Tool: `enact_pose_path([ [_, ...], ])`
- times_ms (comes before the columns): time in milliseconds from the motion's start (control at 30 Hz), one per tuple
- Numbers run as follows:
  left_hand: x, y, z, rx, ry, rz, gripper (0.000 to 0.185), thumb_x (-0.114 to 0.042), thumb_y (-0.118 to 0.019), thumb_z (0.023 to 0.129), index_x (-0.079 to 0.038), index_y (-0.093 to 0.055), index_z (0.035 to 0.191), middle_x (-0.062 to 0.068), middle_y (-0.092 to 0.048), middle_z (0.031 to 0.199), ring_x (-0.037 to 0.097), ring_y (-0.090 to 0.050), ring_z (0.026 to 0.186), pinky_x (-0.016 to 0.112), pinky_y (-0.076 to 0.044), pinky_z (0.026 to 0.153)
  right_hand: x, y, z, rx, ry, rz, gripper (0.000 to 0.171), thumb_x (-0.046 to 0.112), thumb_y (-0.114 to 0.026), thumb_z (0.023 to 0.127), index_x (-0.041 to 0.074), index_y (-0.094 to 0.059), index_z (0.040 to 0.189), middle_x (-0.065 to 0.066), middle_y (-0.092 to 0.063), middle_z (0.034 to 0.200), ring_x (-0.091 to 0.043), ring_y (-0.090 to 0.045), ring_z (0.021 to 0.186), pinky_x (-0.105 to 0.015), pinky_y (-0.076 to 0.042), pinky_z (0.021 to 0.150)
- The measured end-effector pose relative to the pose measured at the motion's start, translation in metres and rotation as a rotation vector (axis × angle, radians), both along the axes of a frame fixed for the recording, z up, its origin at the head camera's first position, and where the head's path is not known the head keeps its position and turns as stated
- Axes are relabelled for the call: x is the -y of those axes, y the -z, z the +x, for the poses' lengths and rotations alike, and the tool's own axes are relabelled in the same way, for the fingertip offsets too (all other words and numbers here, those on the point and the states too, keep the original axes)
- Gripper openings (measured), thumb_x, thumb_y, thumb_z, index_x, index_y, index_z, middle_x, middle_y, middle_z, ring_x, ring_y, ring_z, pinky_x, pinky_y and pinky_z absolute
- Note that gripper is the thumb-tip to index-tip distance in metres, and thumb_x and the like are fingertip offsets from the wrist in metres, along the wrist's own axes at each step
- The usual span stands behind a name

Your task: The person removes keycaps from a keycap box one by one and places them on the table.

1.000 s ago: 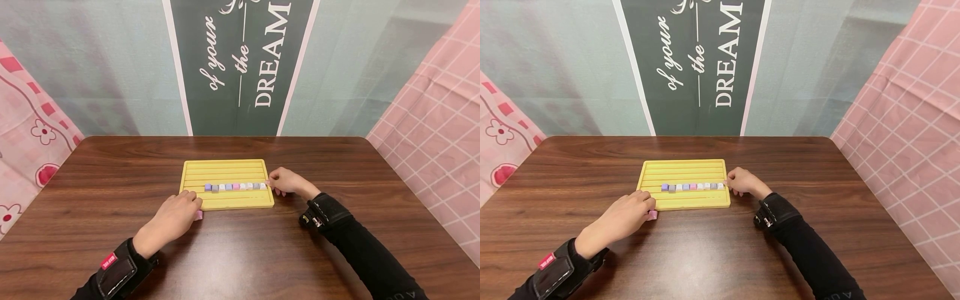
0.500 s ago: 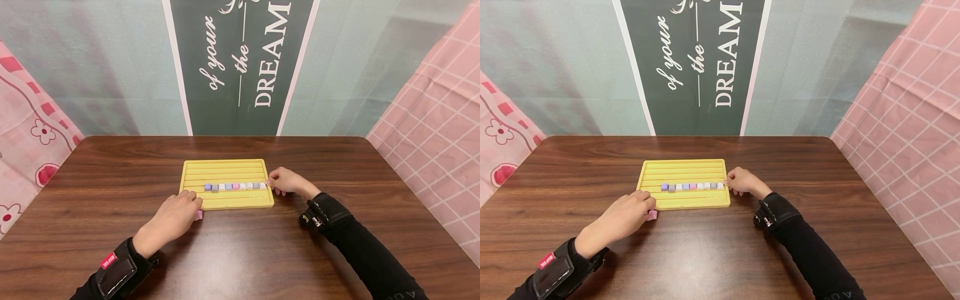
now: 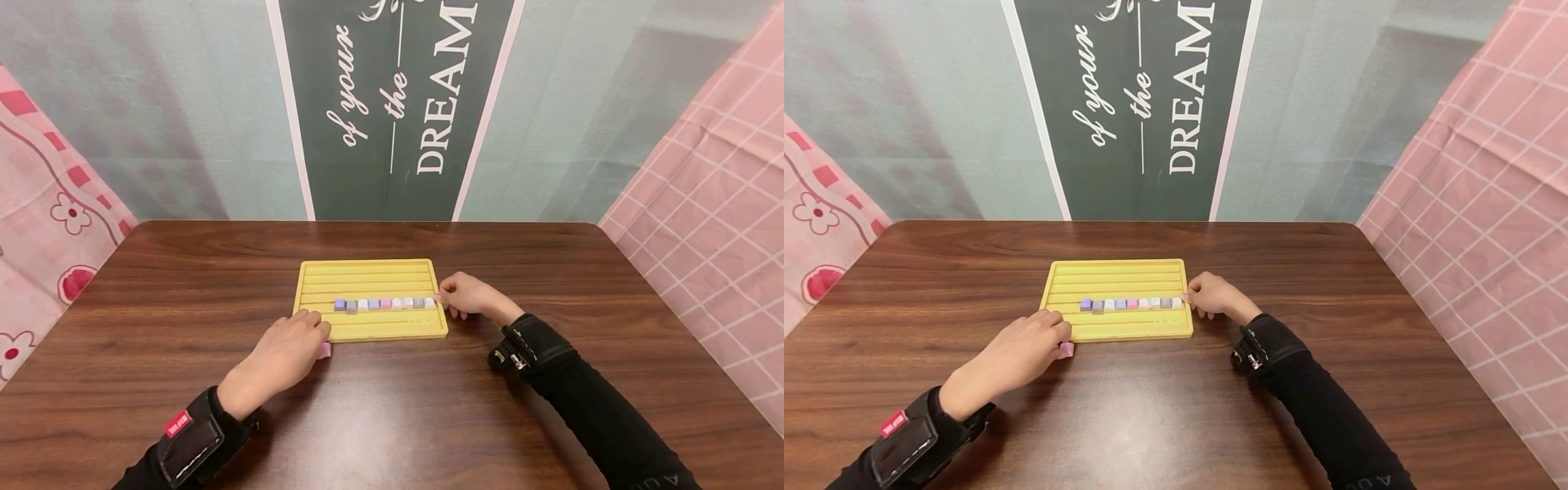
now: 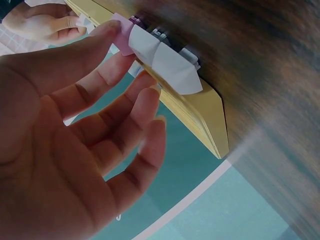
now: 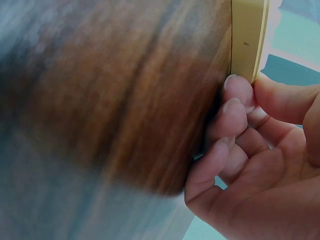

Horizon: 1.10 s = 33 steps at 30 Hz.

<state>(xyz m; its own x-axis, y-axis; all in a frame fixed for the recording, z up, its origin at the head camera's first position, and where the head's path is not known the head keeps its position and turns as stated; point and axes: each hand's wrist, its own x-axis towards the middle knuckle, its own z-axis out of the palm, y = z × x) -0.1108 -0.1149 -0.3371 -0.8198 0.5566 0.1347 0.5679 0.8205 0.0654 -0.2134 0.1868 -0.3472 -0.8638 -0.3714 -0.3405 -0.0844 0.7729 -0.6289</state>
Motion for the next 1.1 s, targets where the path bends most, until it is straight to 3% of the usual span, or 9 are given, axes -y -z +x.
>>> enact_pose_path([
  [567, -0.0004, -0.0026, -0.0002, 0.021, -0.004, 0.007, 0.022, -0.016, -0.073, 0.08, -0.01, -0.053, 0.073, 0.0, -0.045, 0.069, 0.019, -0.048, 0.068, 0.03, -0.036, 0.054, -0.0008, 0.0005, 0.0003, 0.001, -0.001, -0.013, 0.033, 0.015, -0.051, 0.097, 0.004, -0.052, 0.066, -0.005, -0.049, 0.055, -0.016, -0.044, 0.045, -0.027, -0.037, 0.047],
  [900, -0.0012, -0.0034, -0.0017, 0.0, -0.007, 0.001, 0.024, -0.017, -0.073, 0.08, -0.01, -0.052, 0.072, 0.0, -0.046, 0.069, 0.019, -0.048, 0.067, 0.031, -0.037, 0.054, -0.001, 0.001, 0.0003, 0.001, 0.002, -0.013, 0.032, 0.015, -0.051, 0.097, 0.004, -0.052, 0.066, -0.005, -0.049, 0.055, -0.015, -0.044, 0.045, -0.027, -0.038, 0.047],
  [1100, -0.0012, -0.0038, -0.0035, -0.017, -0.011, 0.001, 0.016, -0.012, -0.073, 0.08, -0.007, -0.058, 0.078, 0.002, -0.05, 0.072, 0.02, -0.051, 0.07, 0.03, -0.038, 0.053, -0.0013, 0.001, 0.0006, -0.003, 0.003, -0.004, 0.032, 0.015, -0.05, 0.097, 0.004, -0.053, 0.067, -0.005, -0.049, 0.056, -0.015, -0.044, 0.046, -0.027, -0.037, 0.048],
])
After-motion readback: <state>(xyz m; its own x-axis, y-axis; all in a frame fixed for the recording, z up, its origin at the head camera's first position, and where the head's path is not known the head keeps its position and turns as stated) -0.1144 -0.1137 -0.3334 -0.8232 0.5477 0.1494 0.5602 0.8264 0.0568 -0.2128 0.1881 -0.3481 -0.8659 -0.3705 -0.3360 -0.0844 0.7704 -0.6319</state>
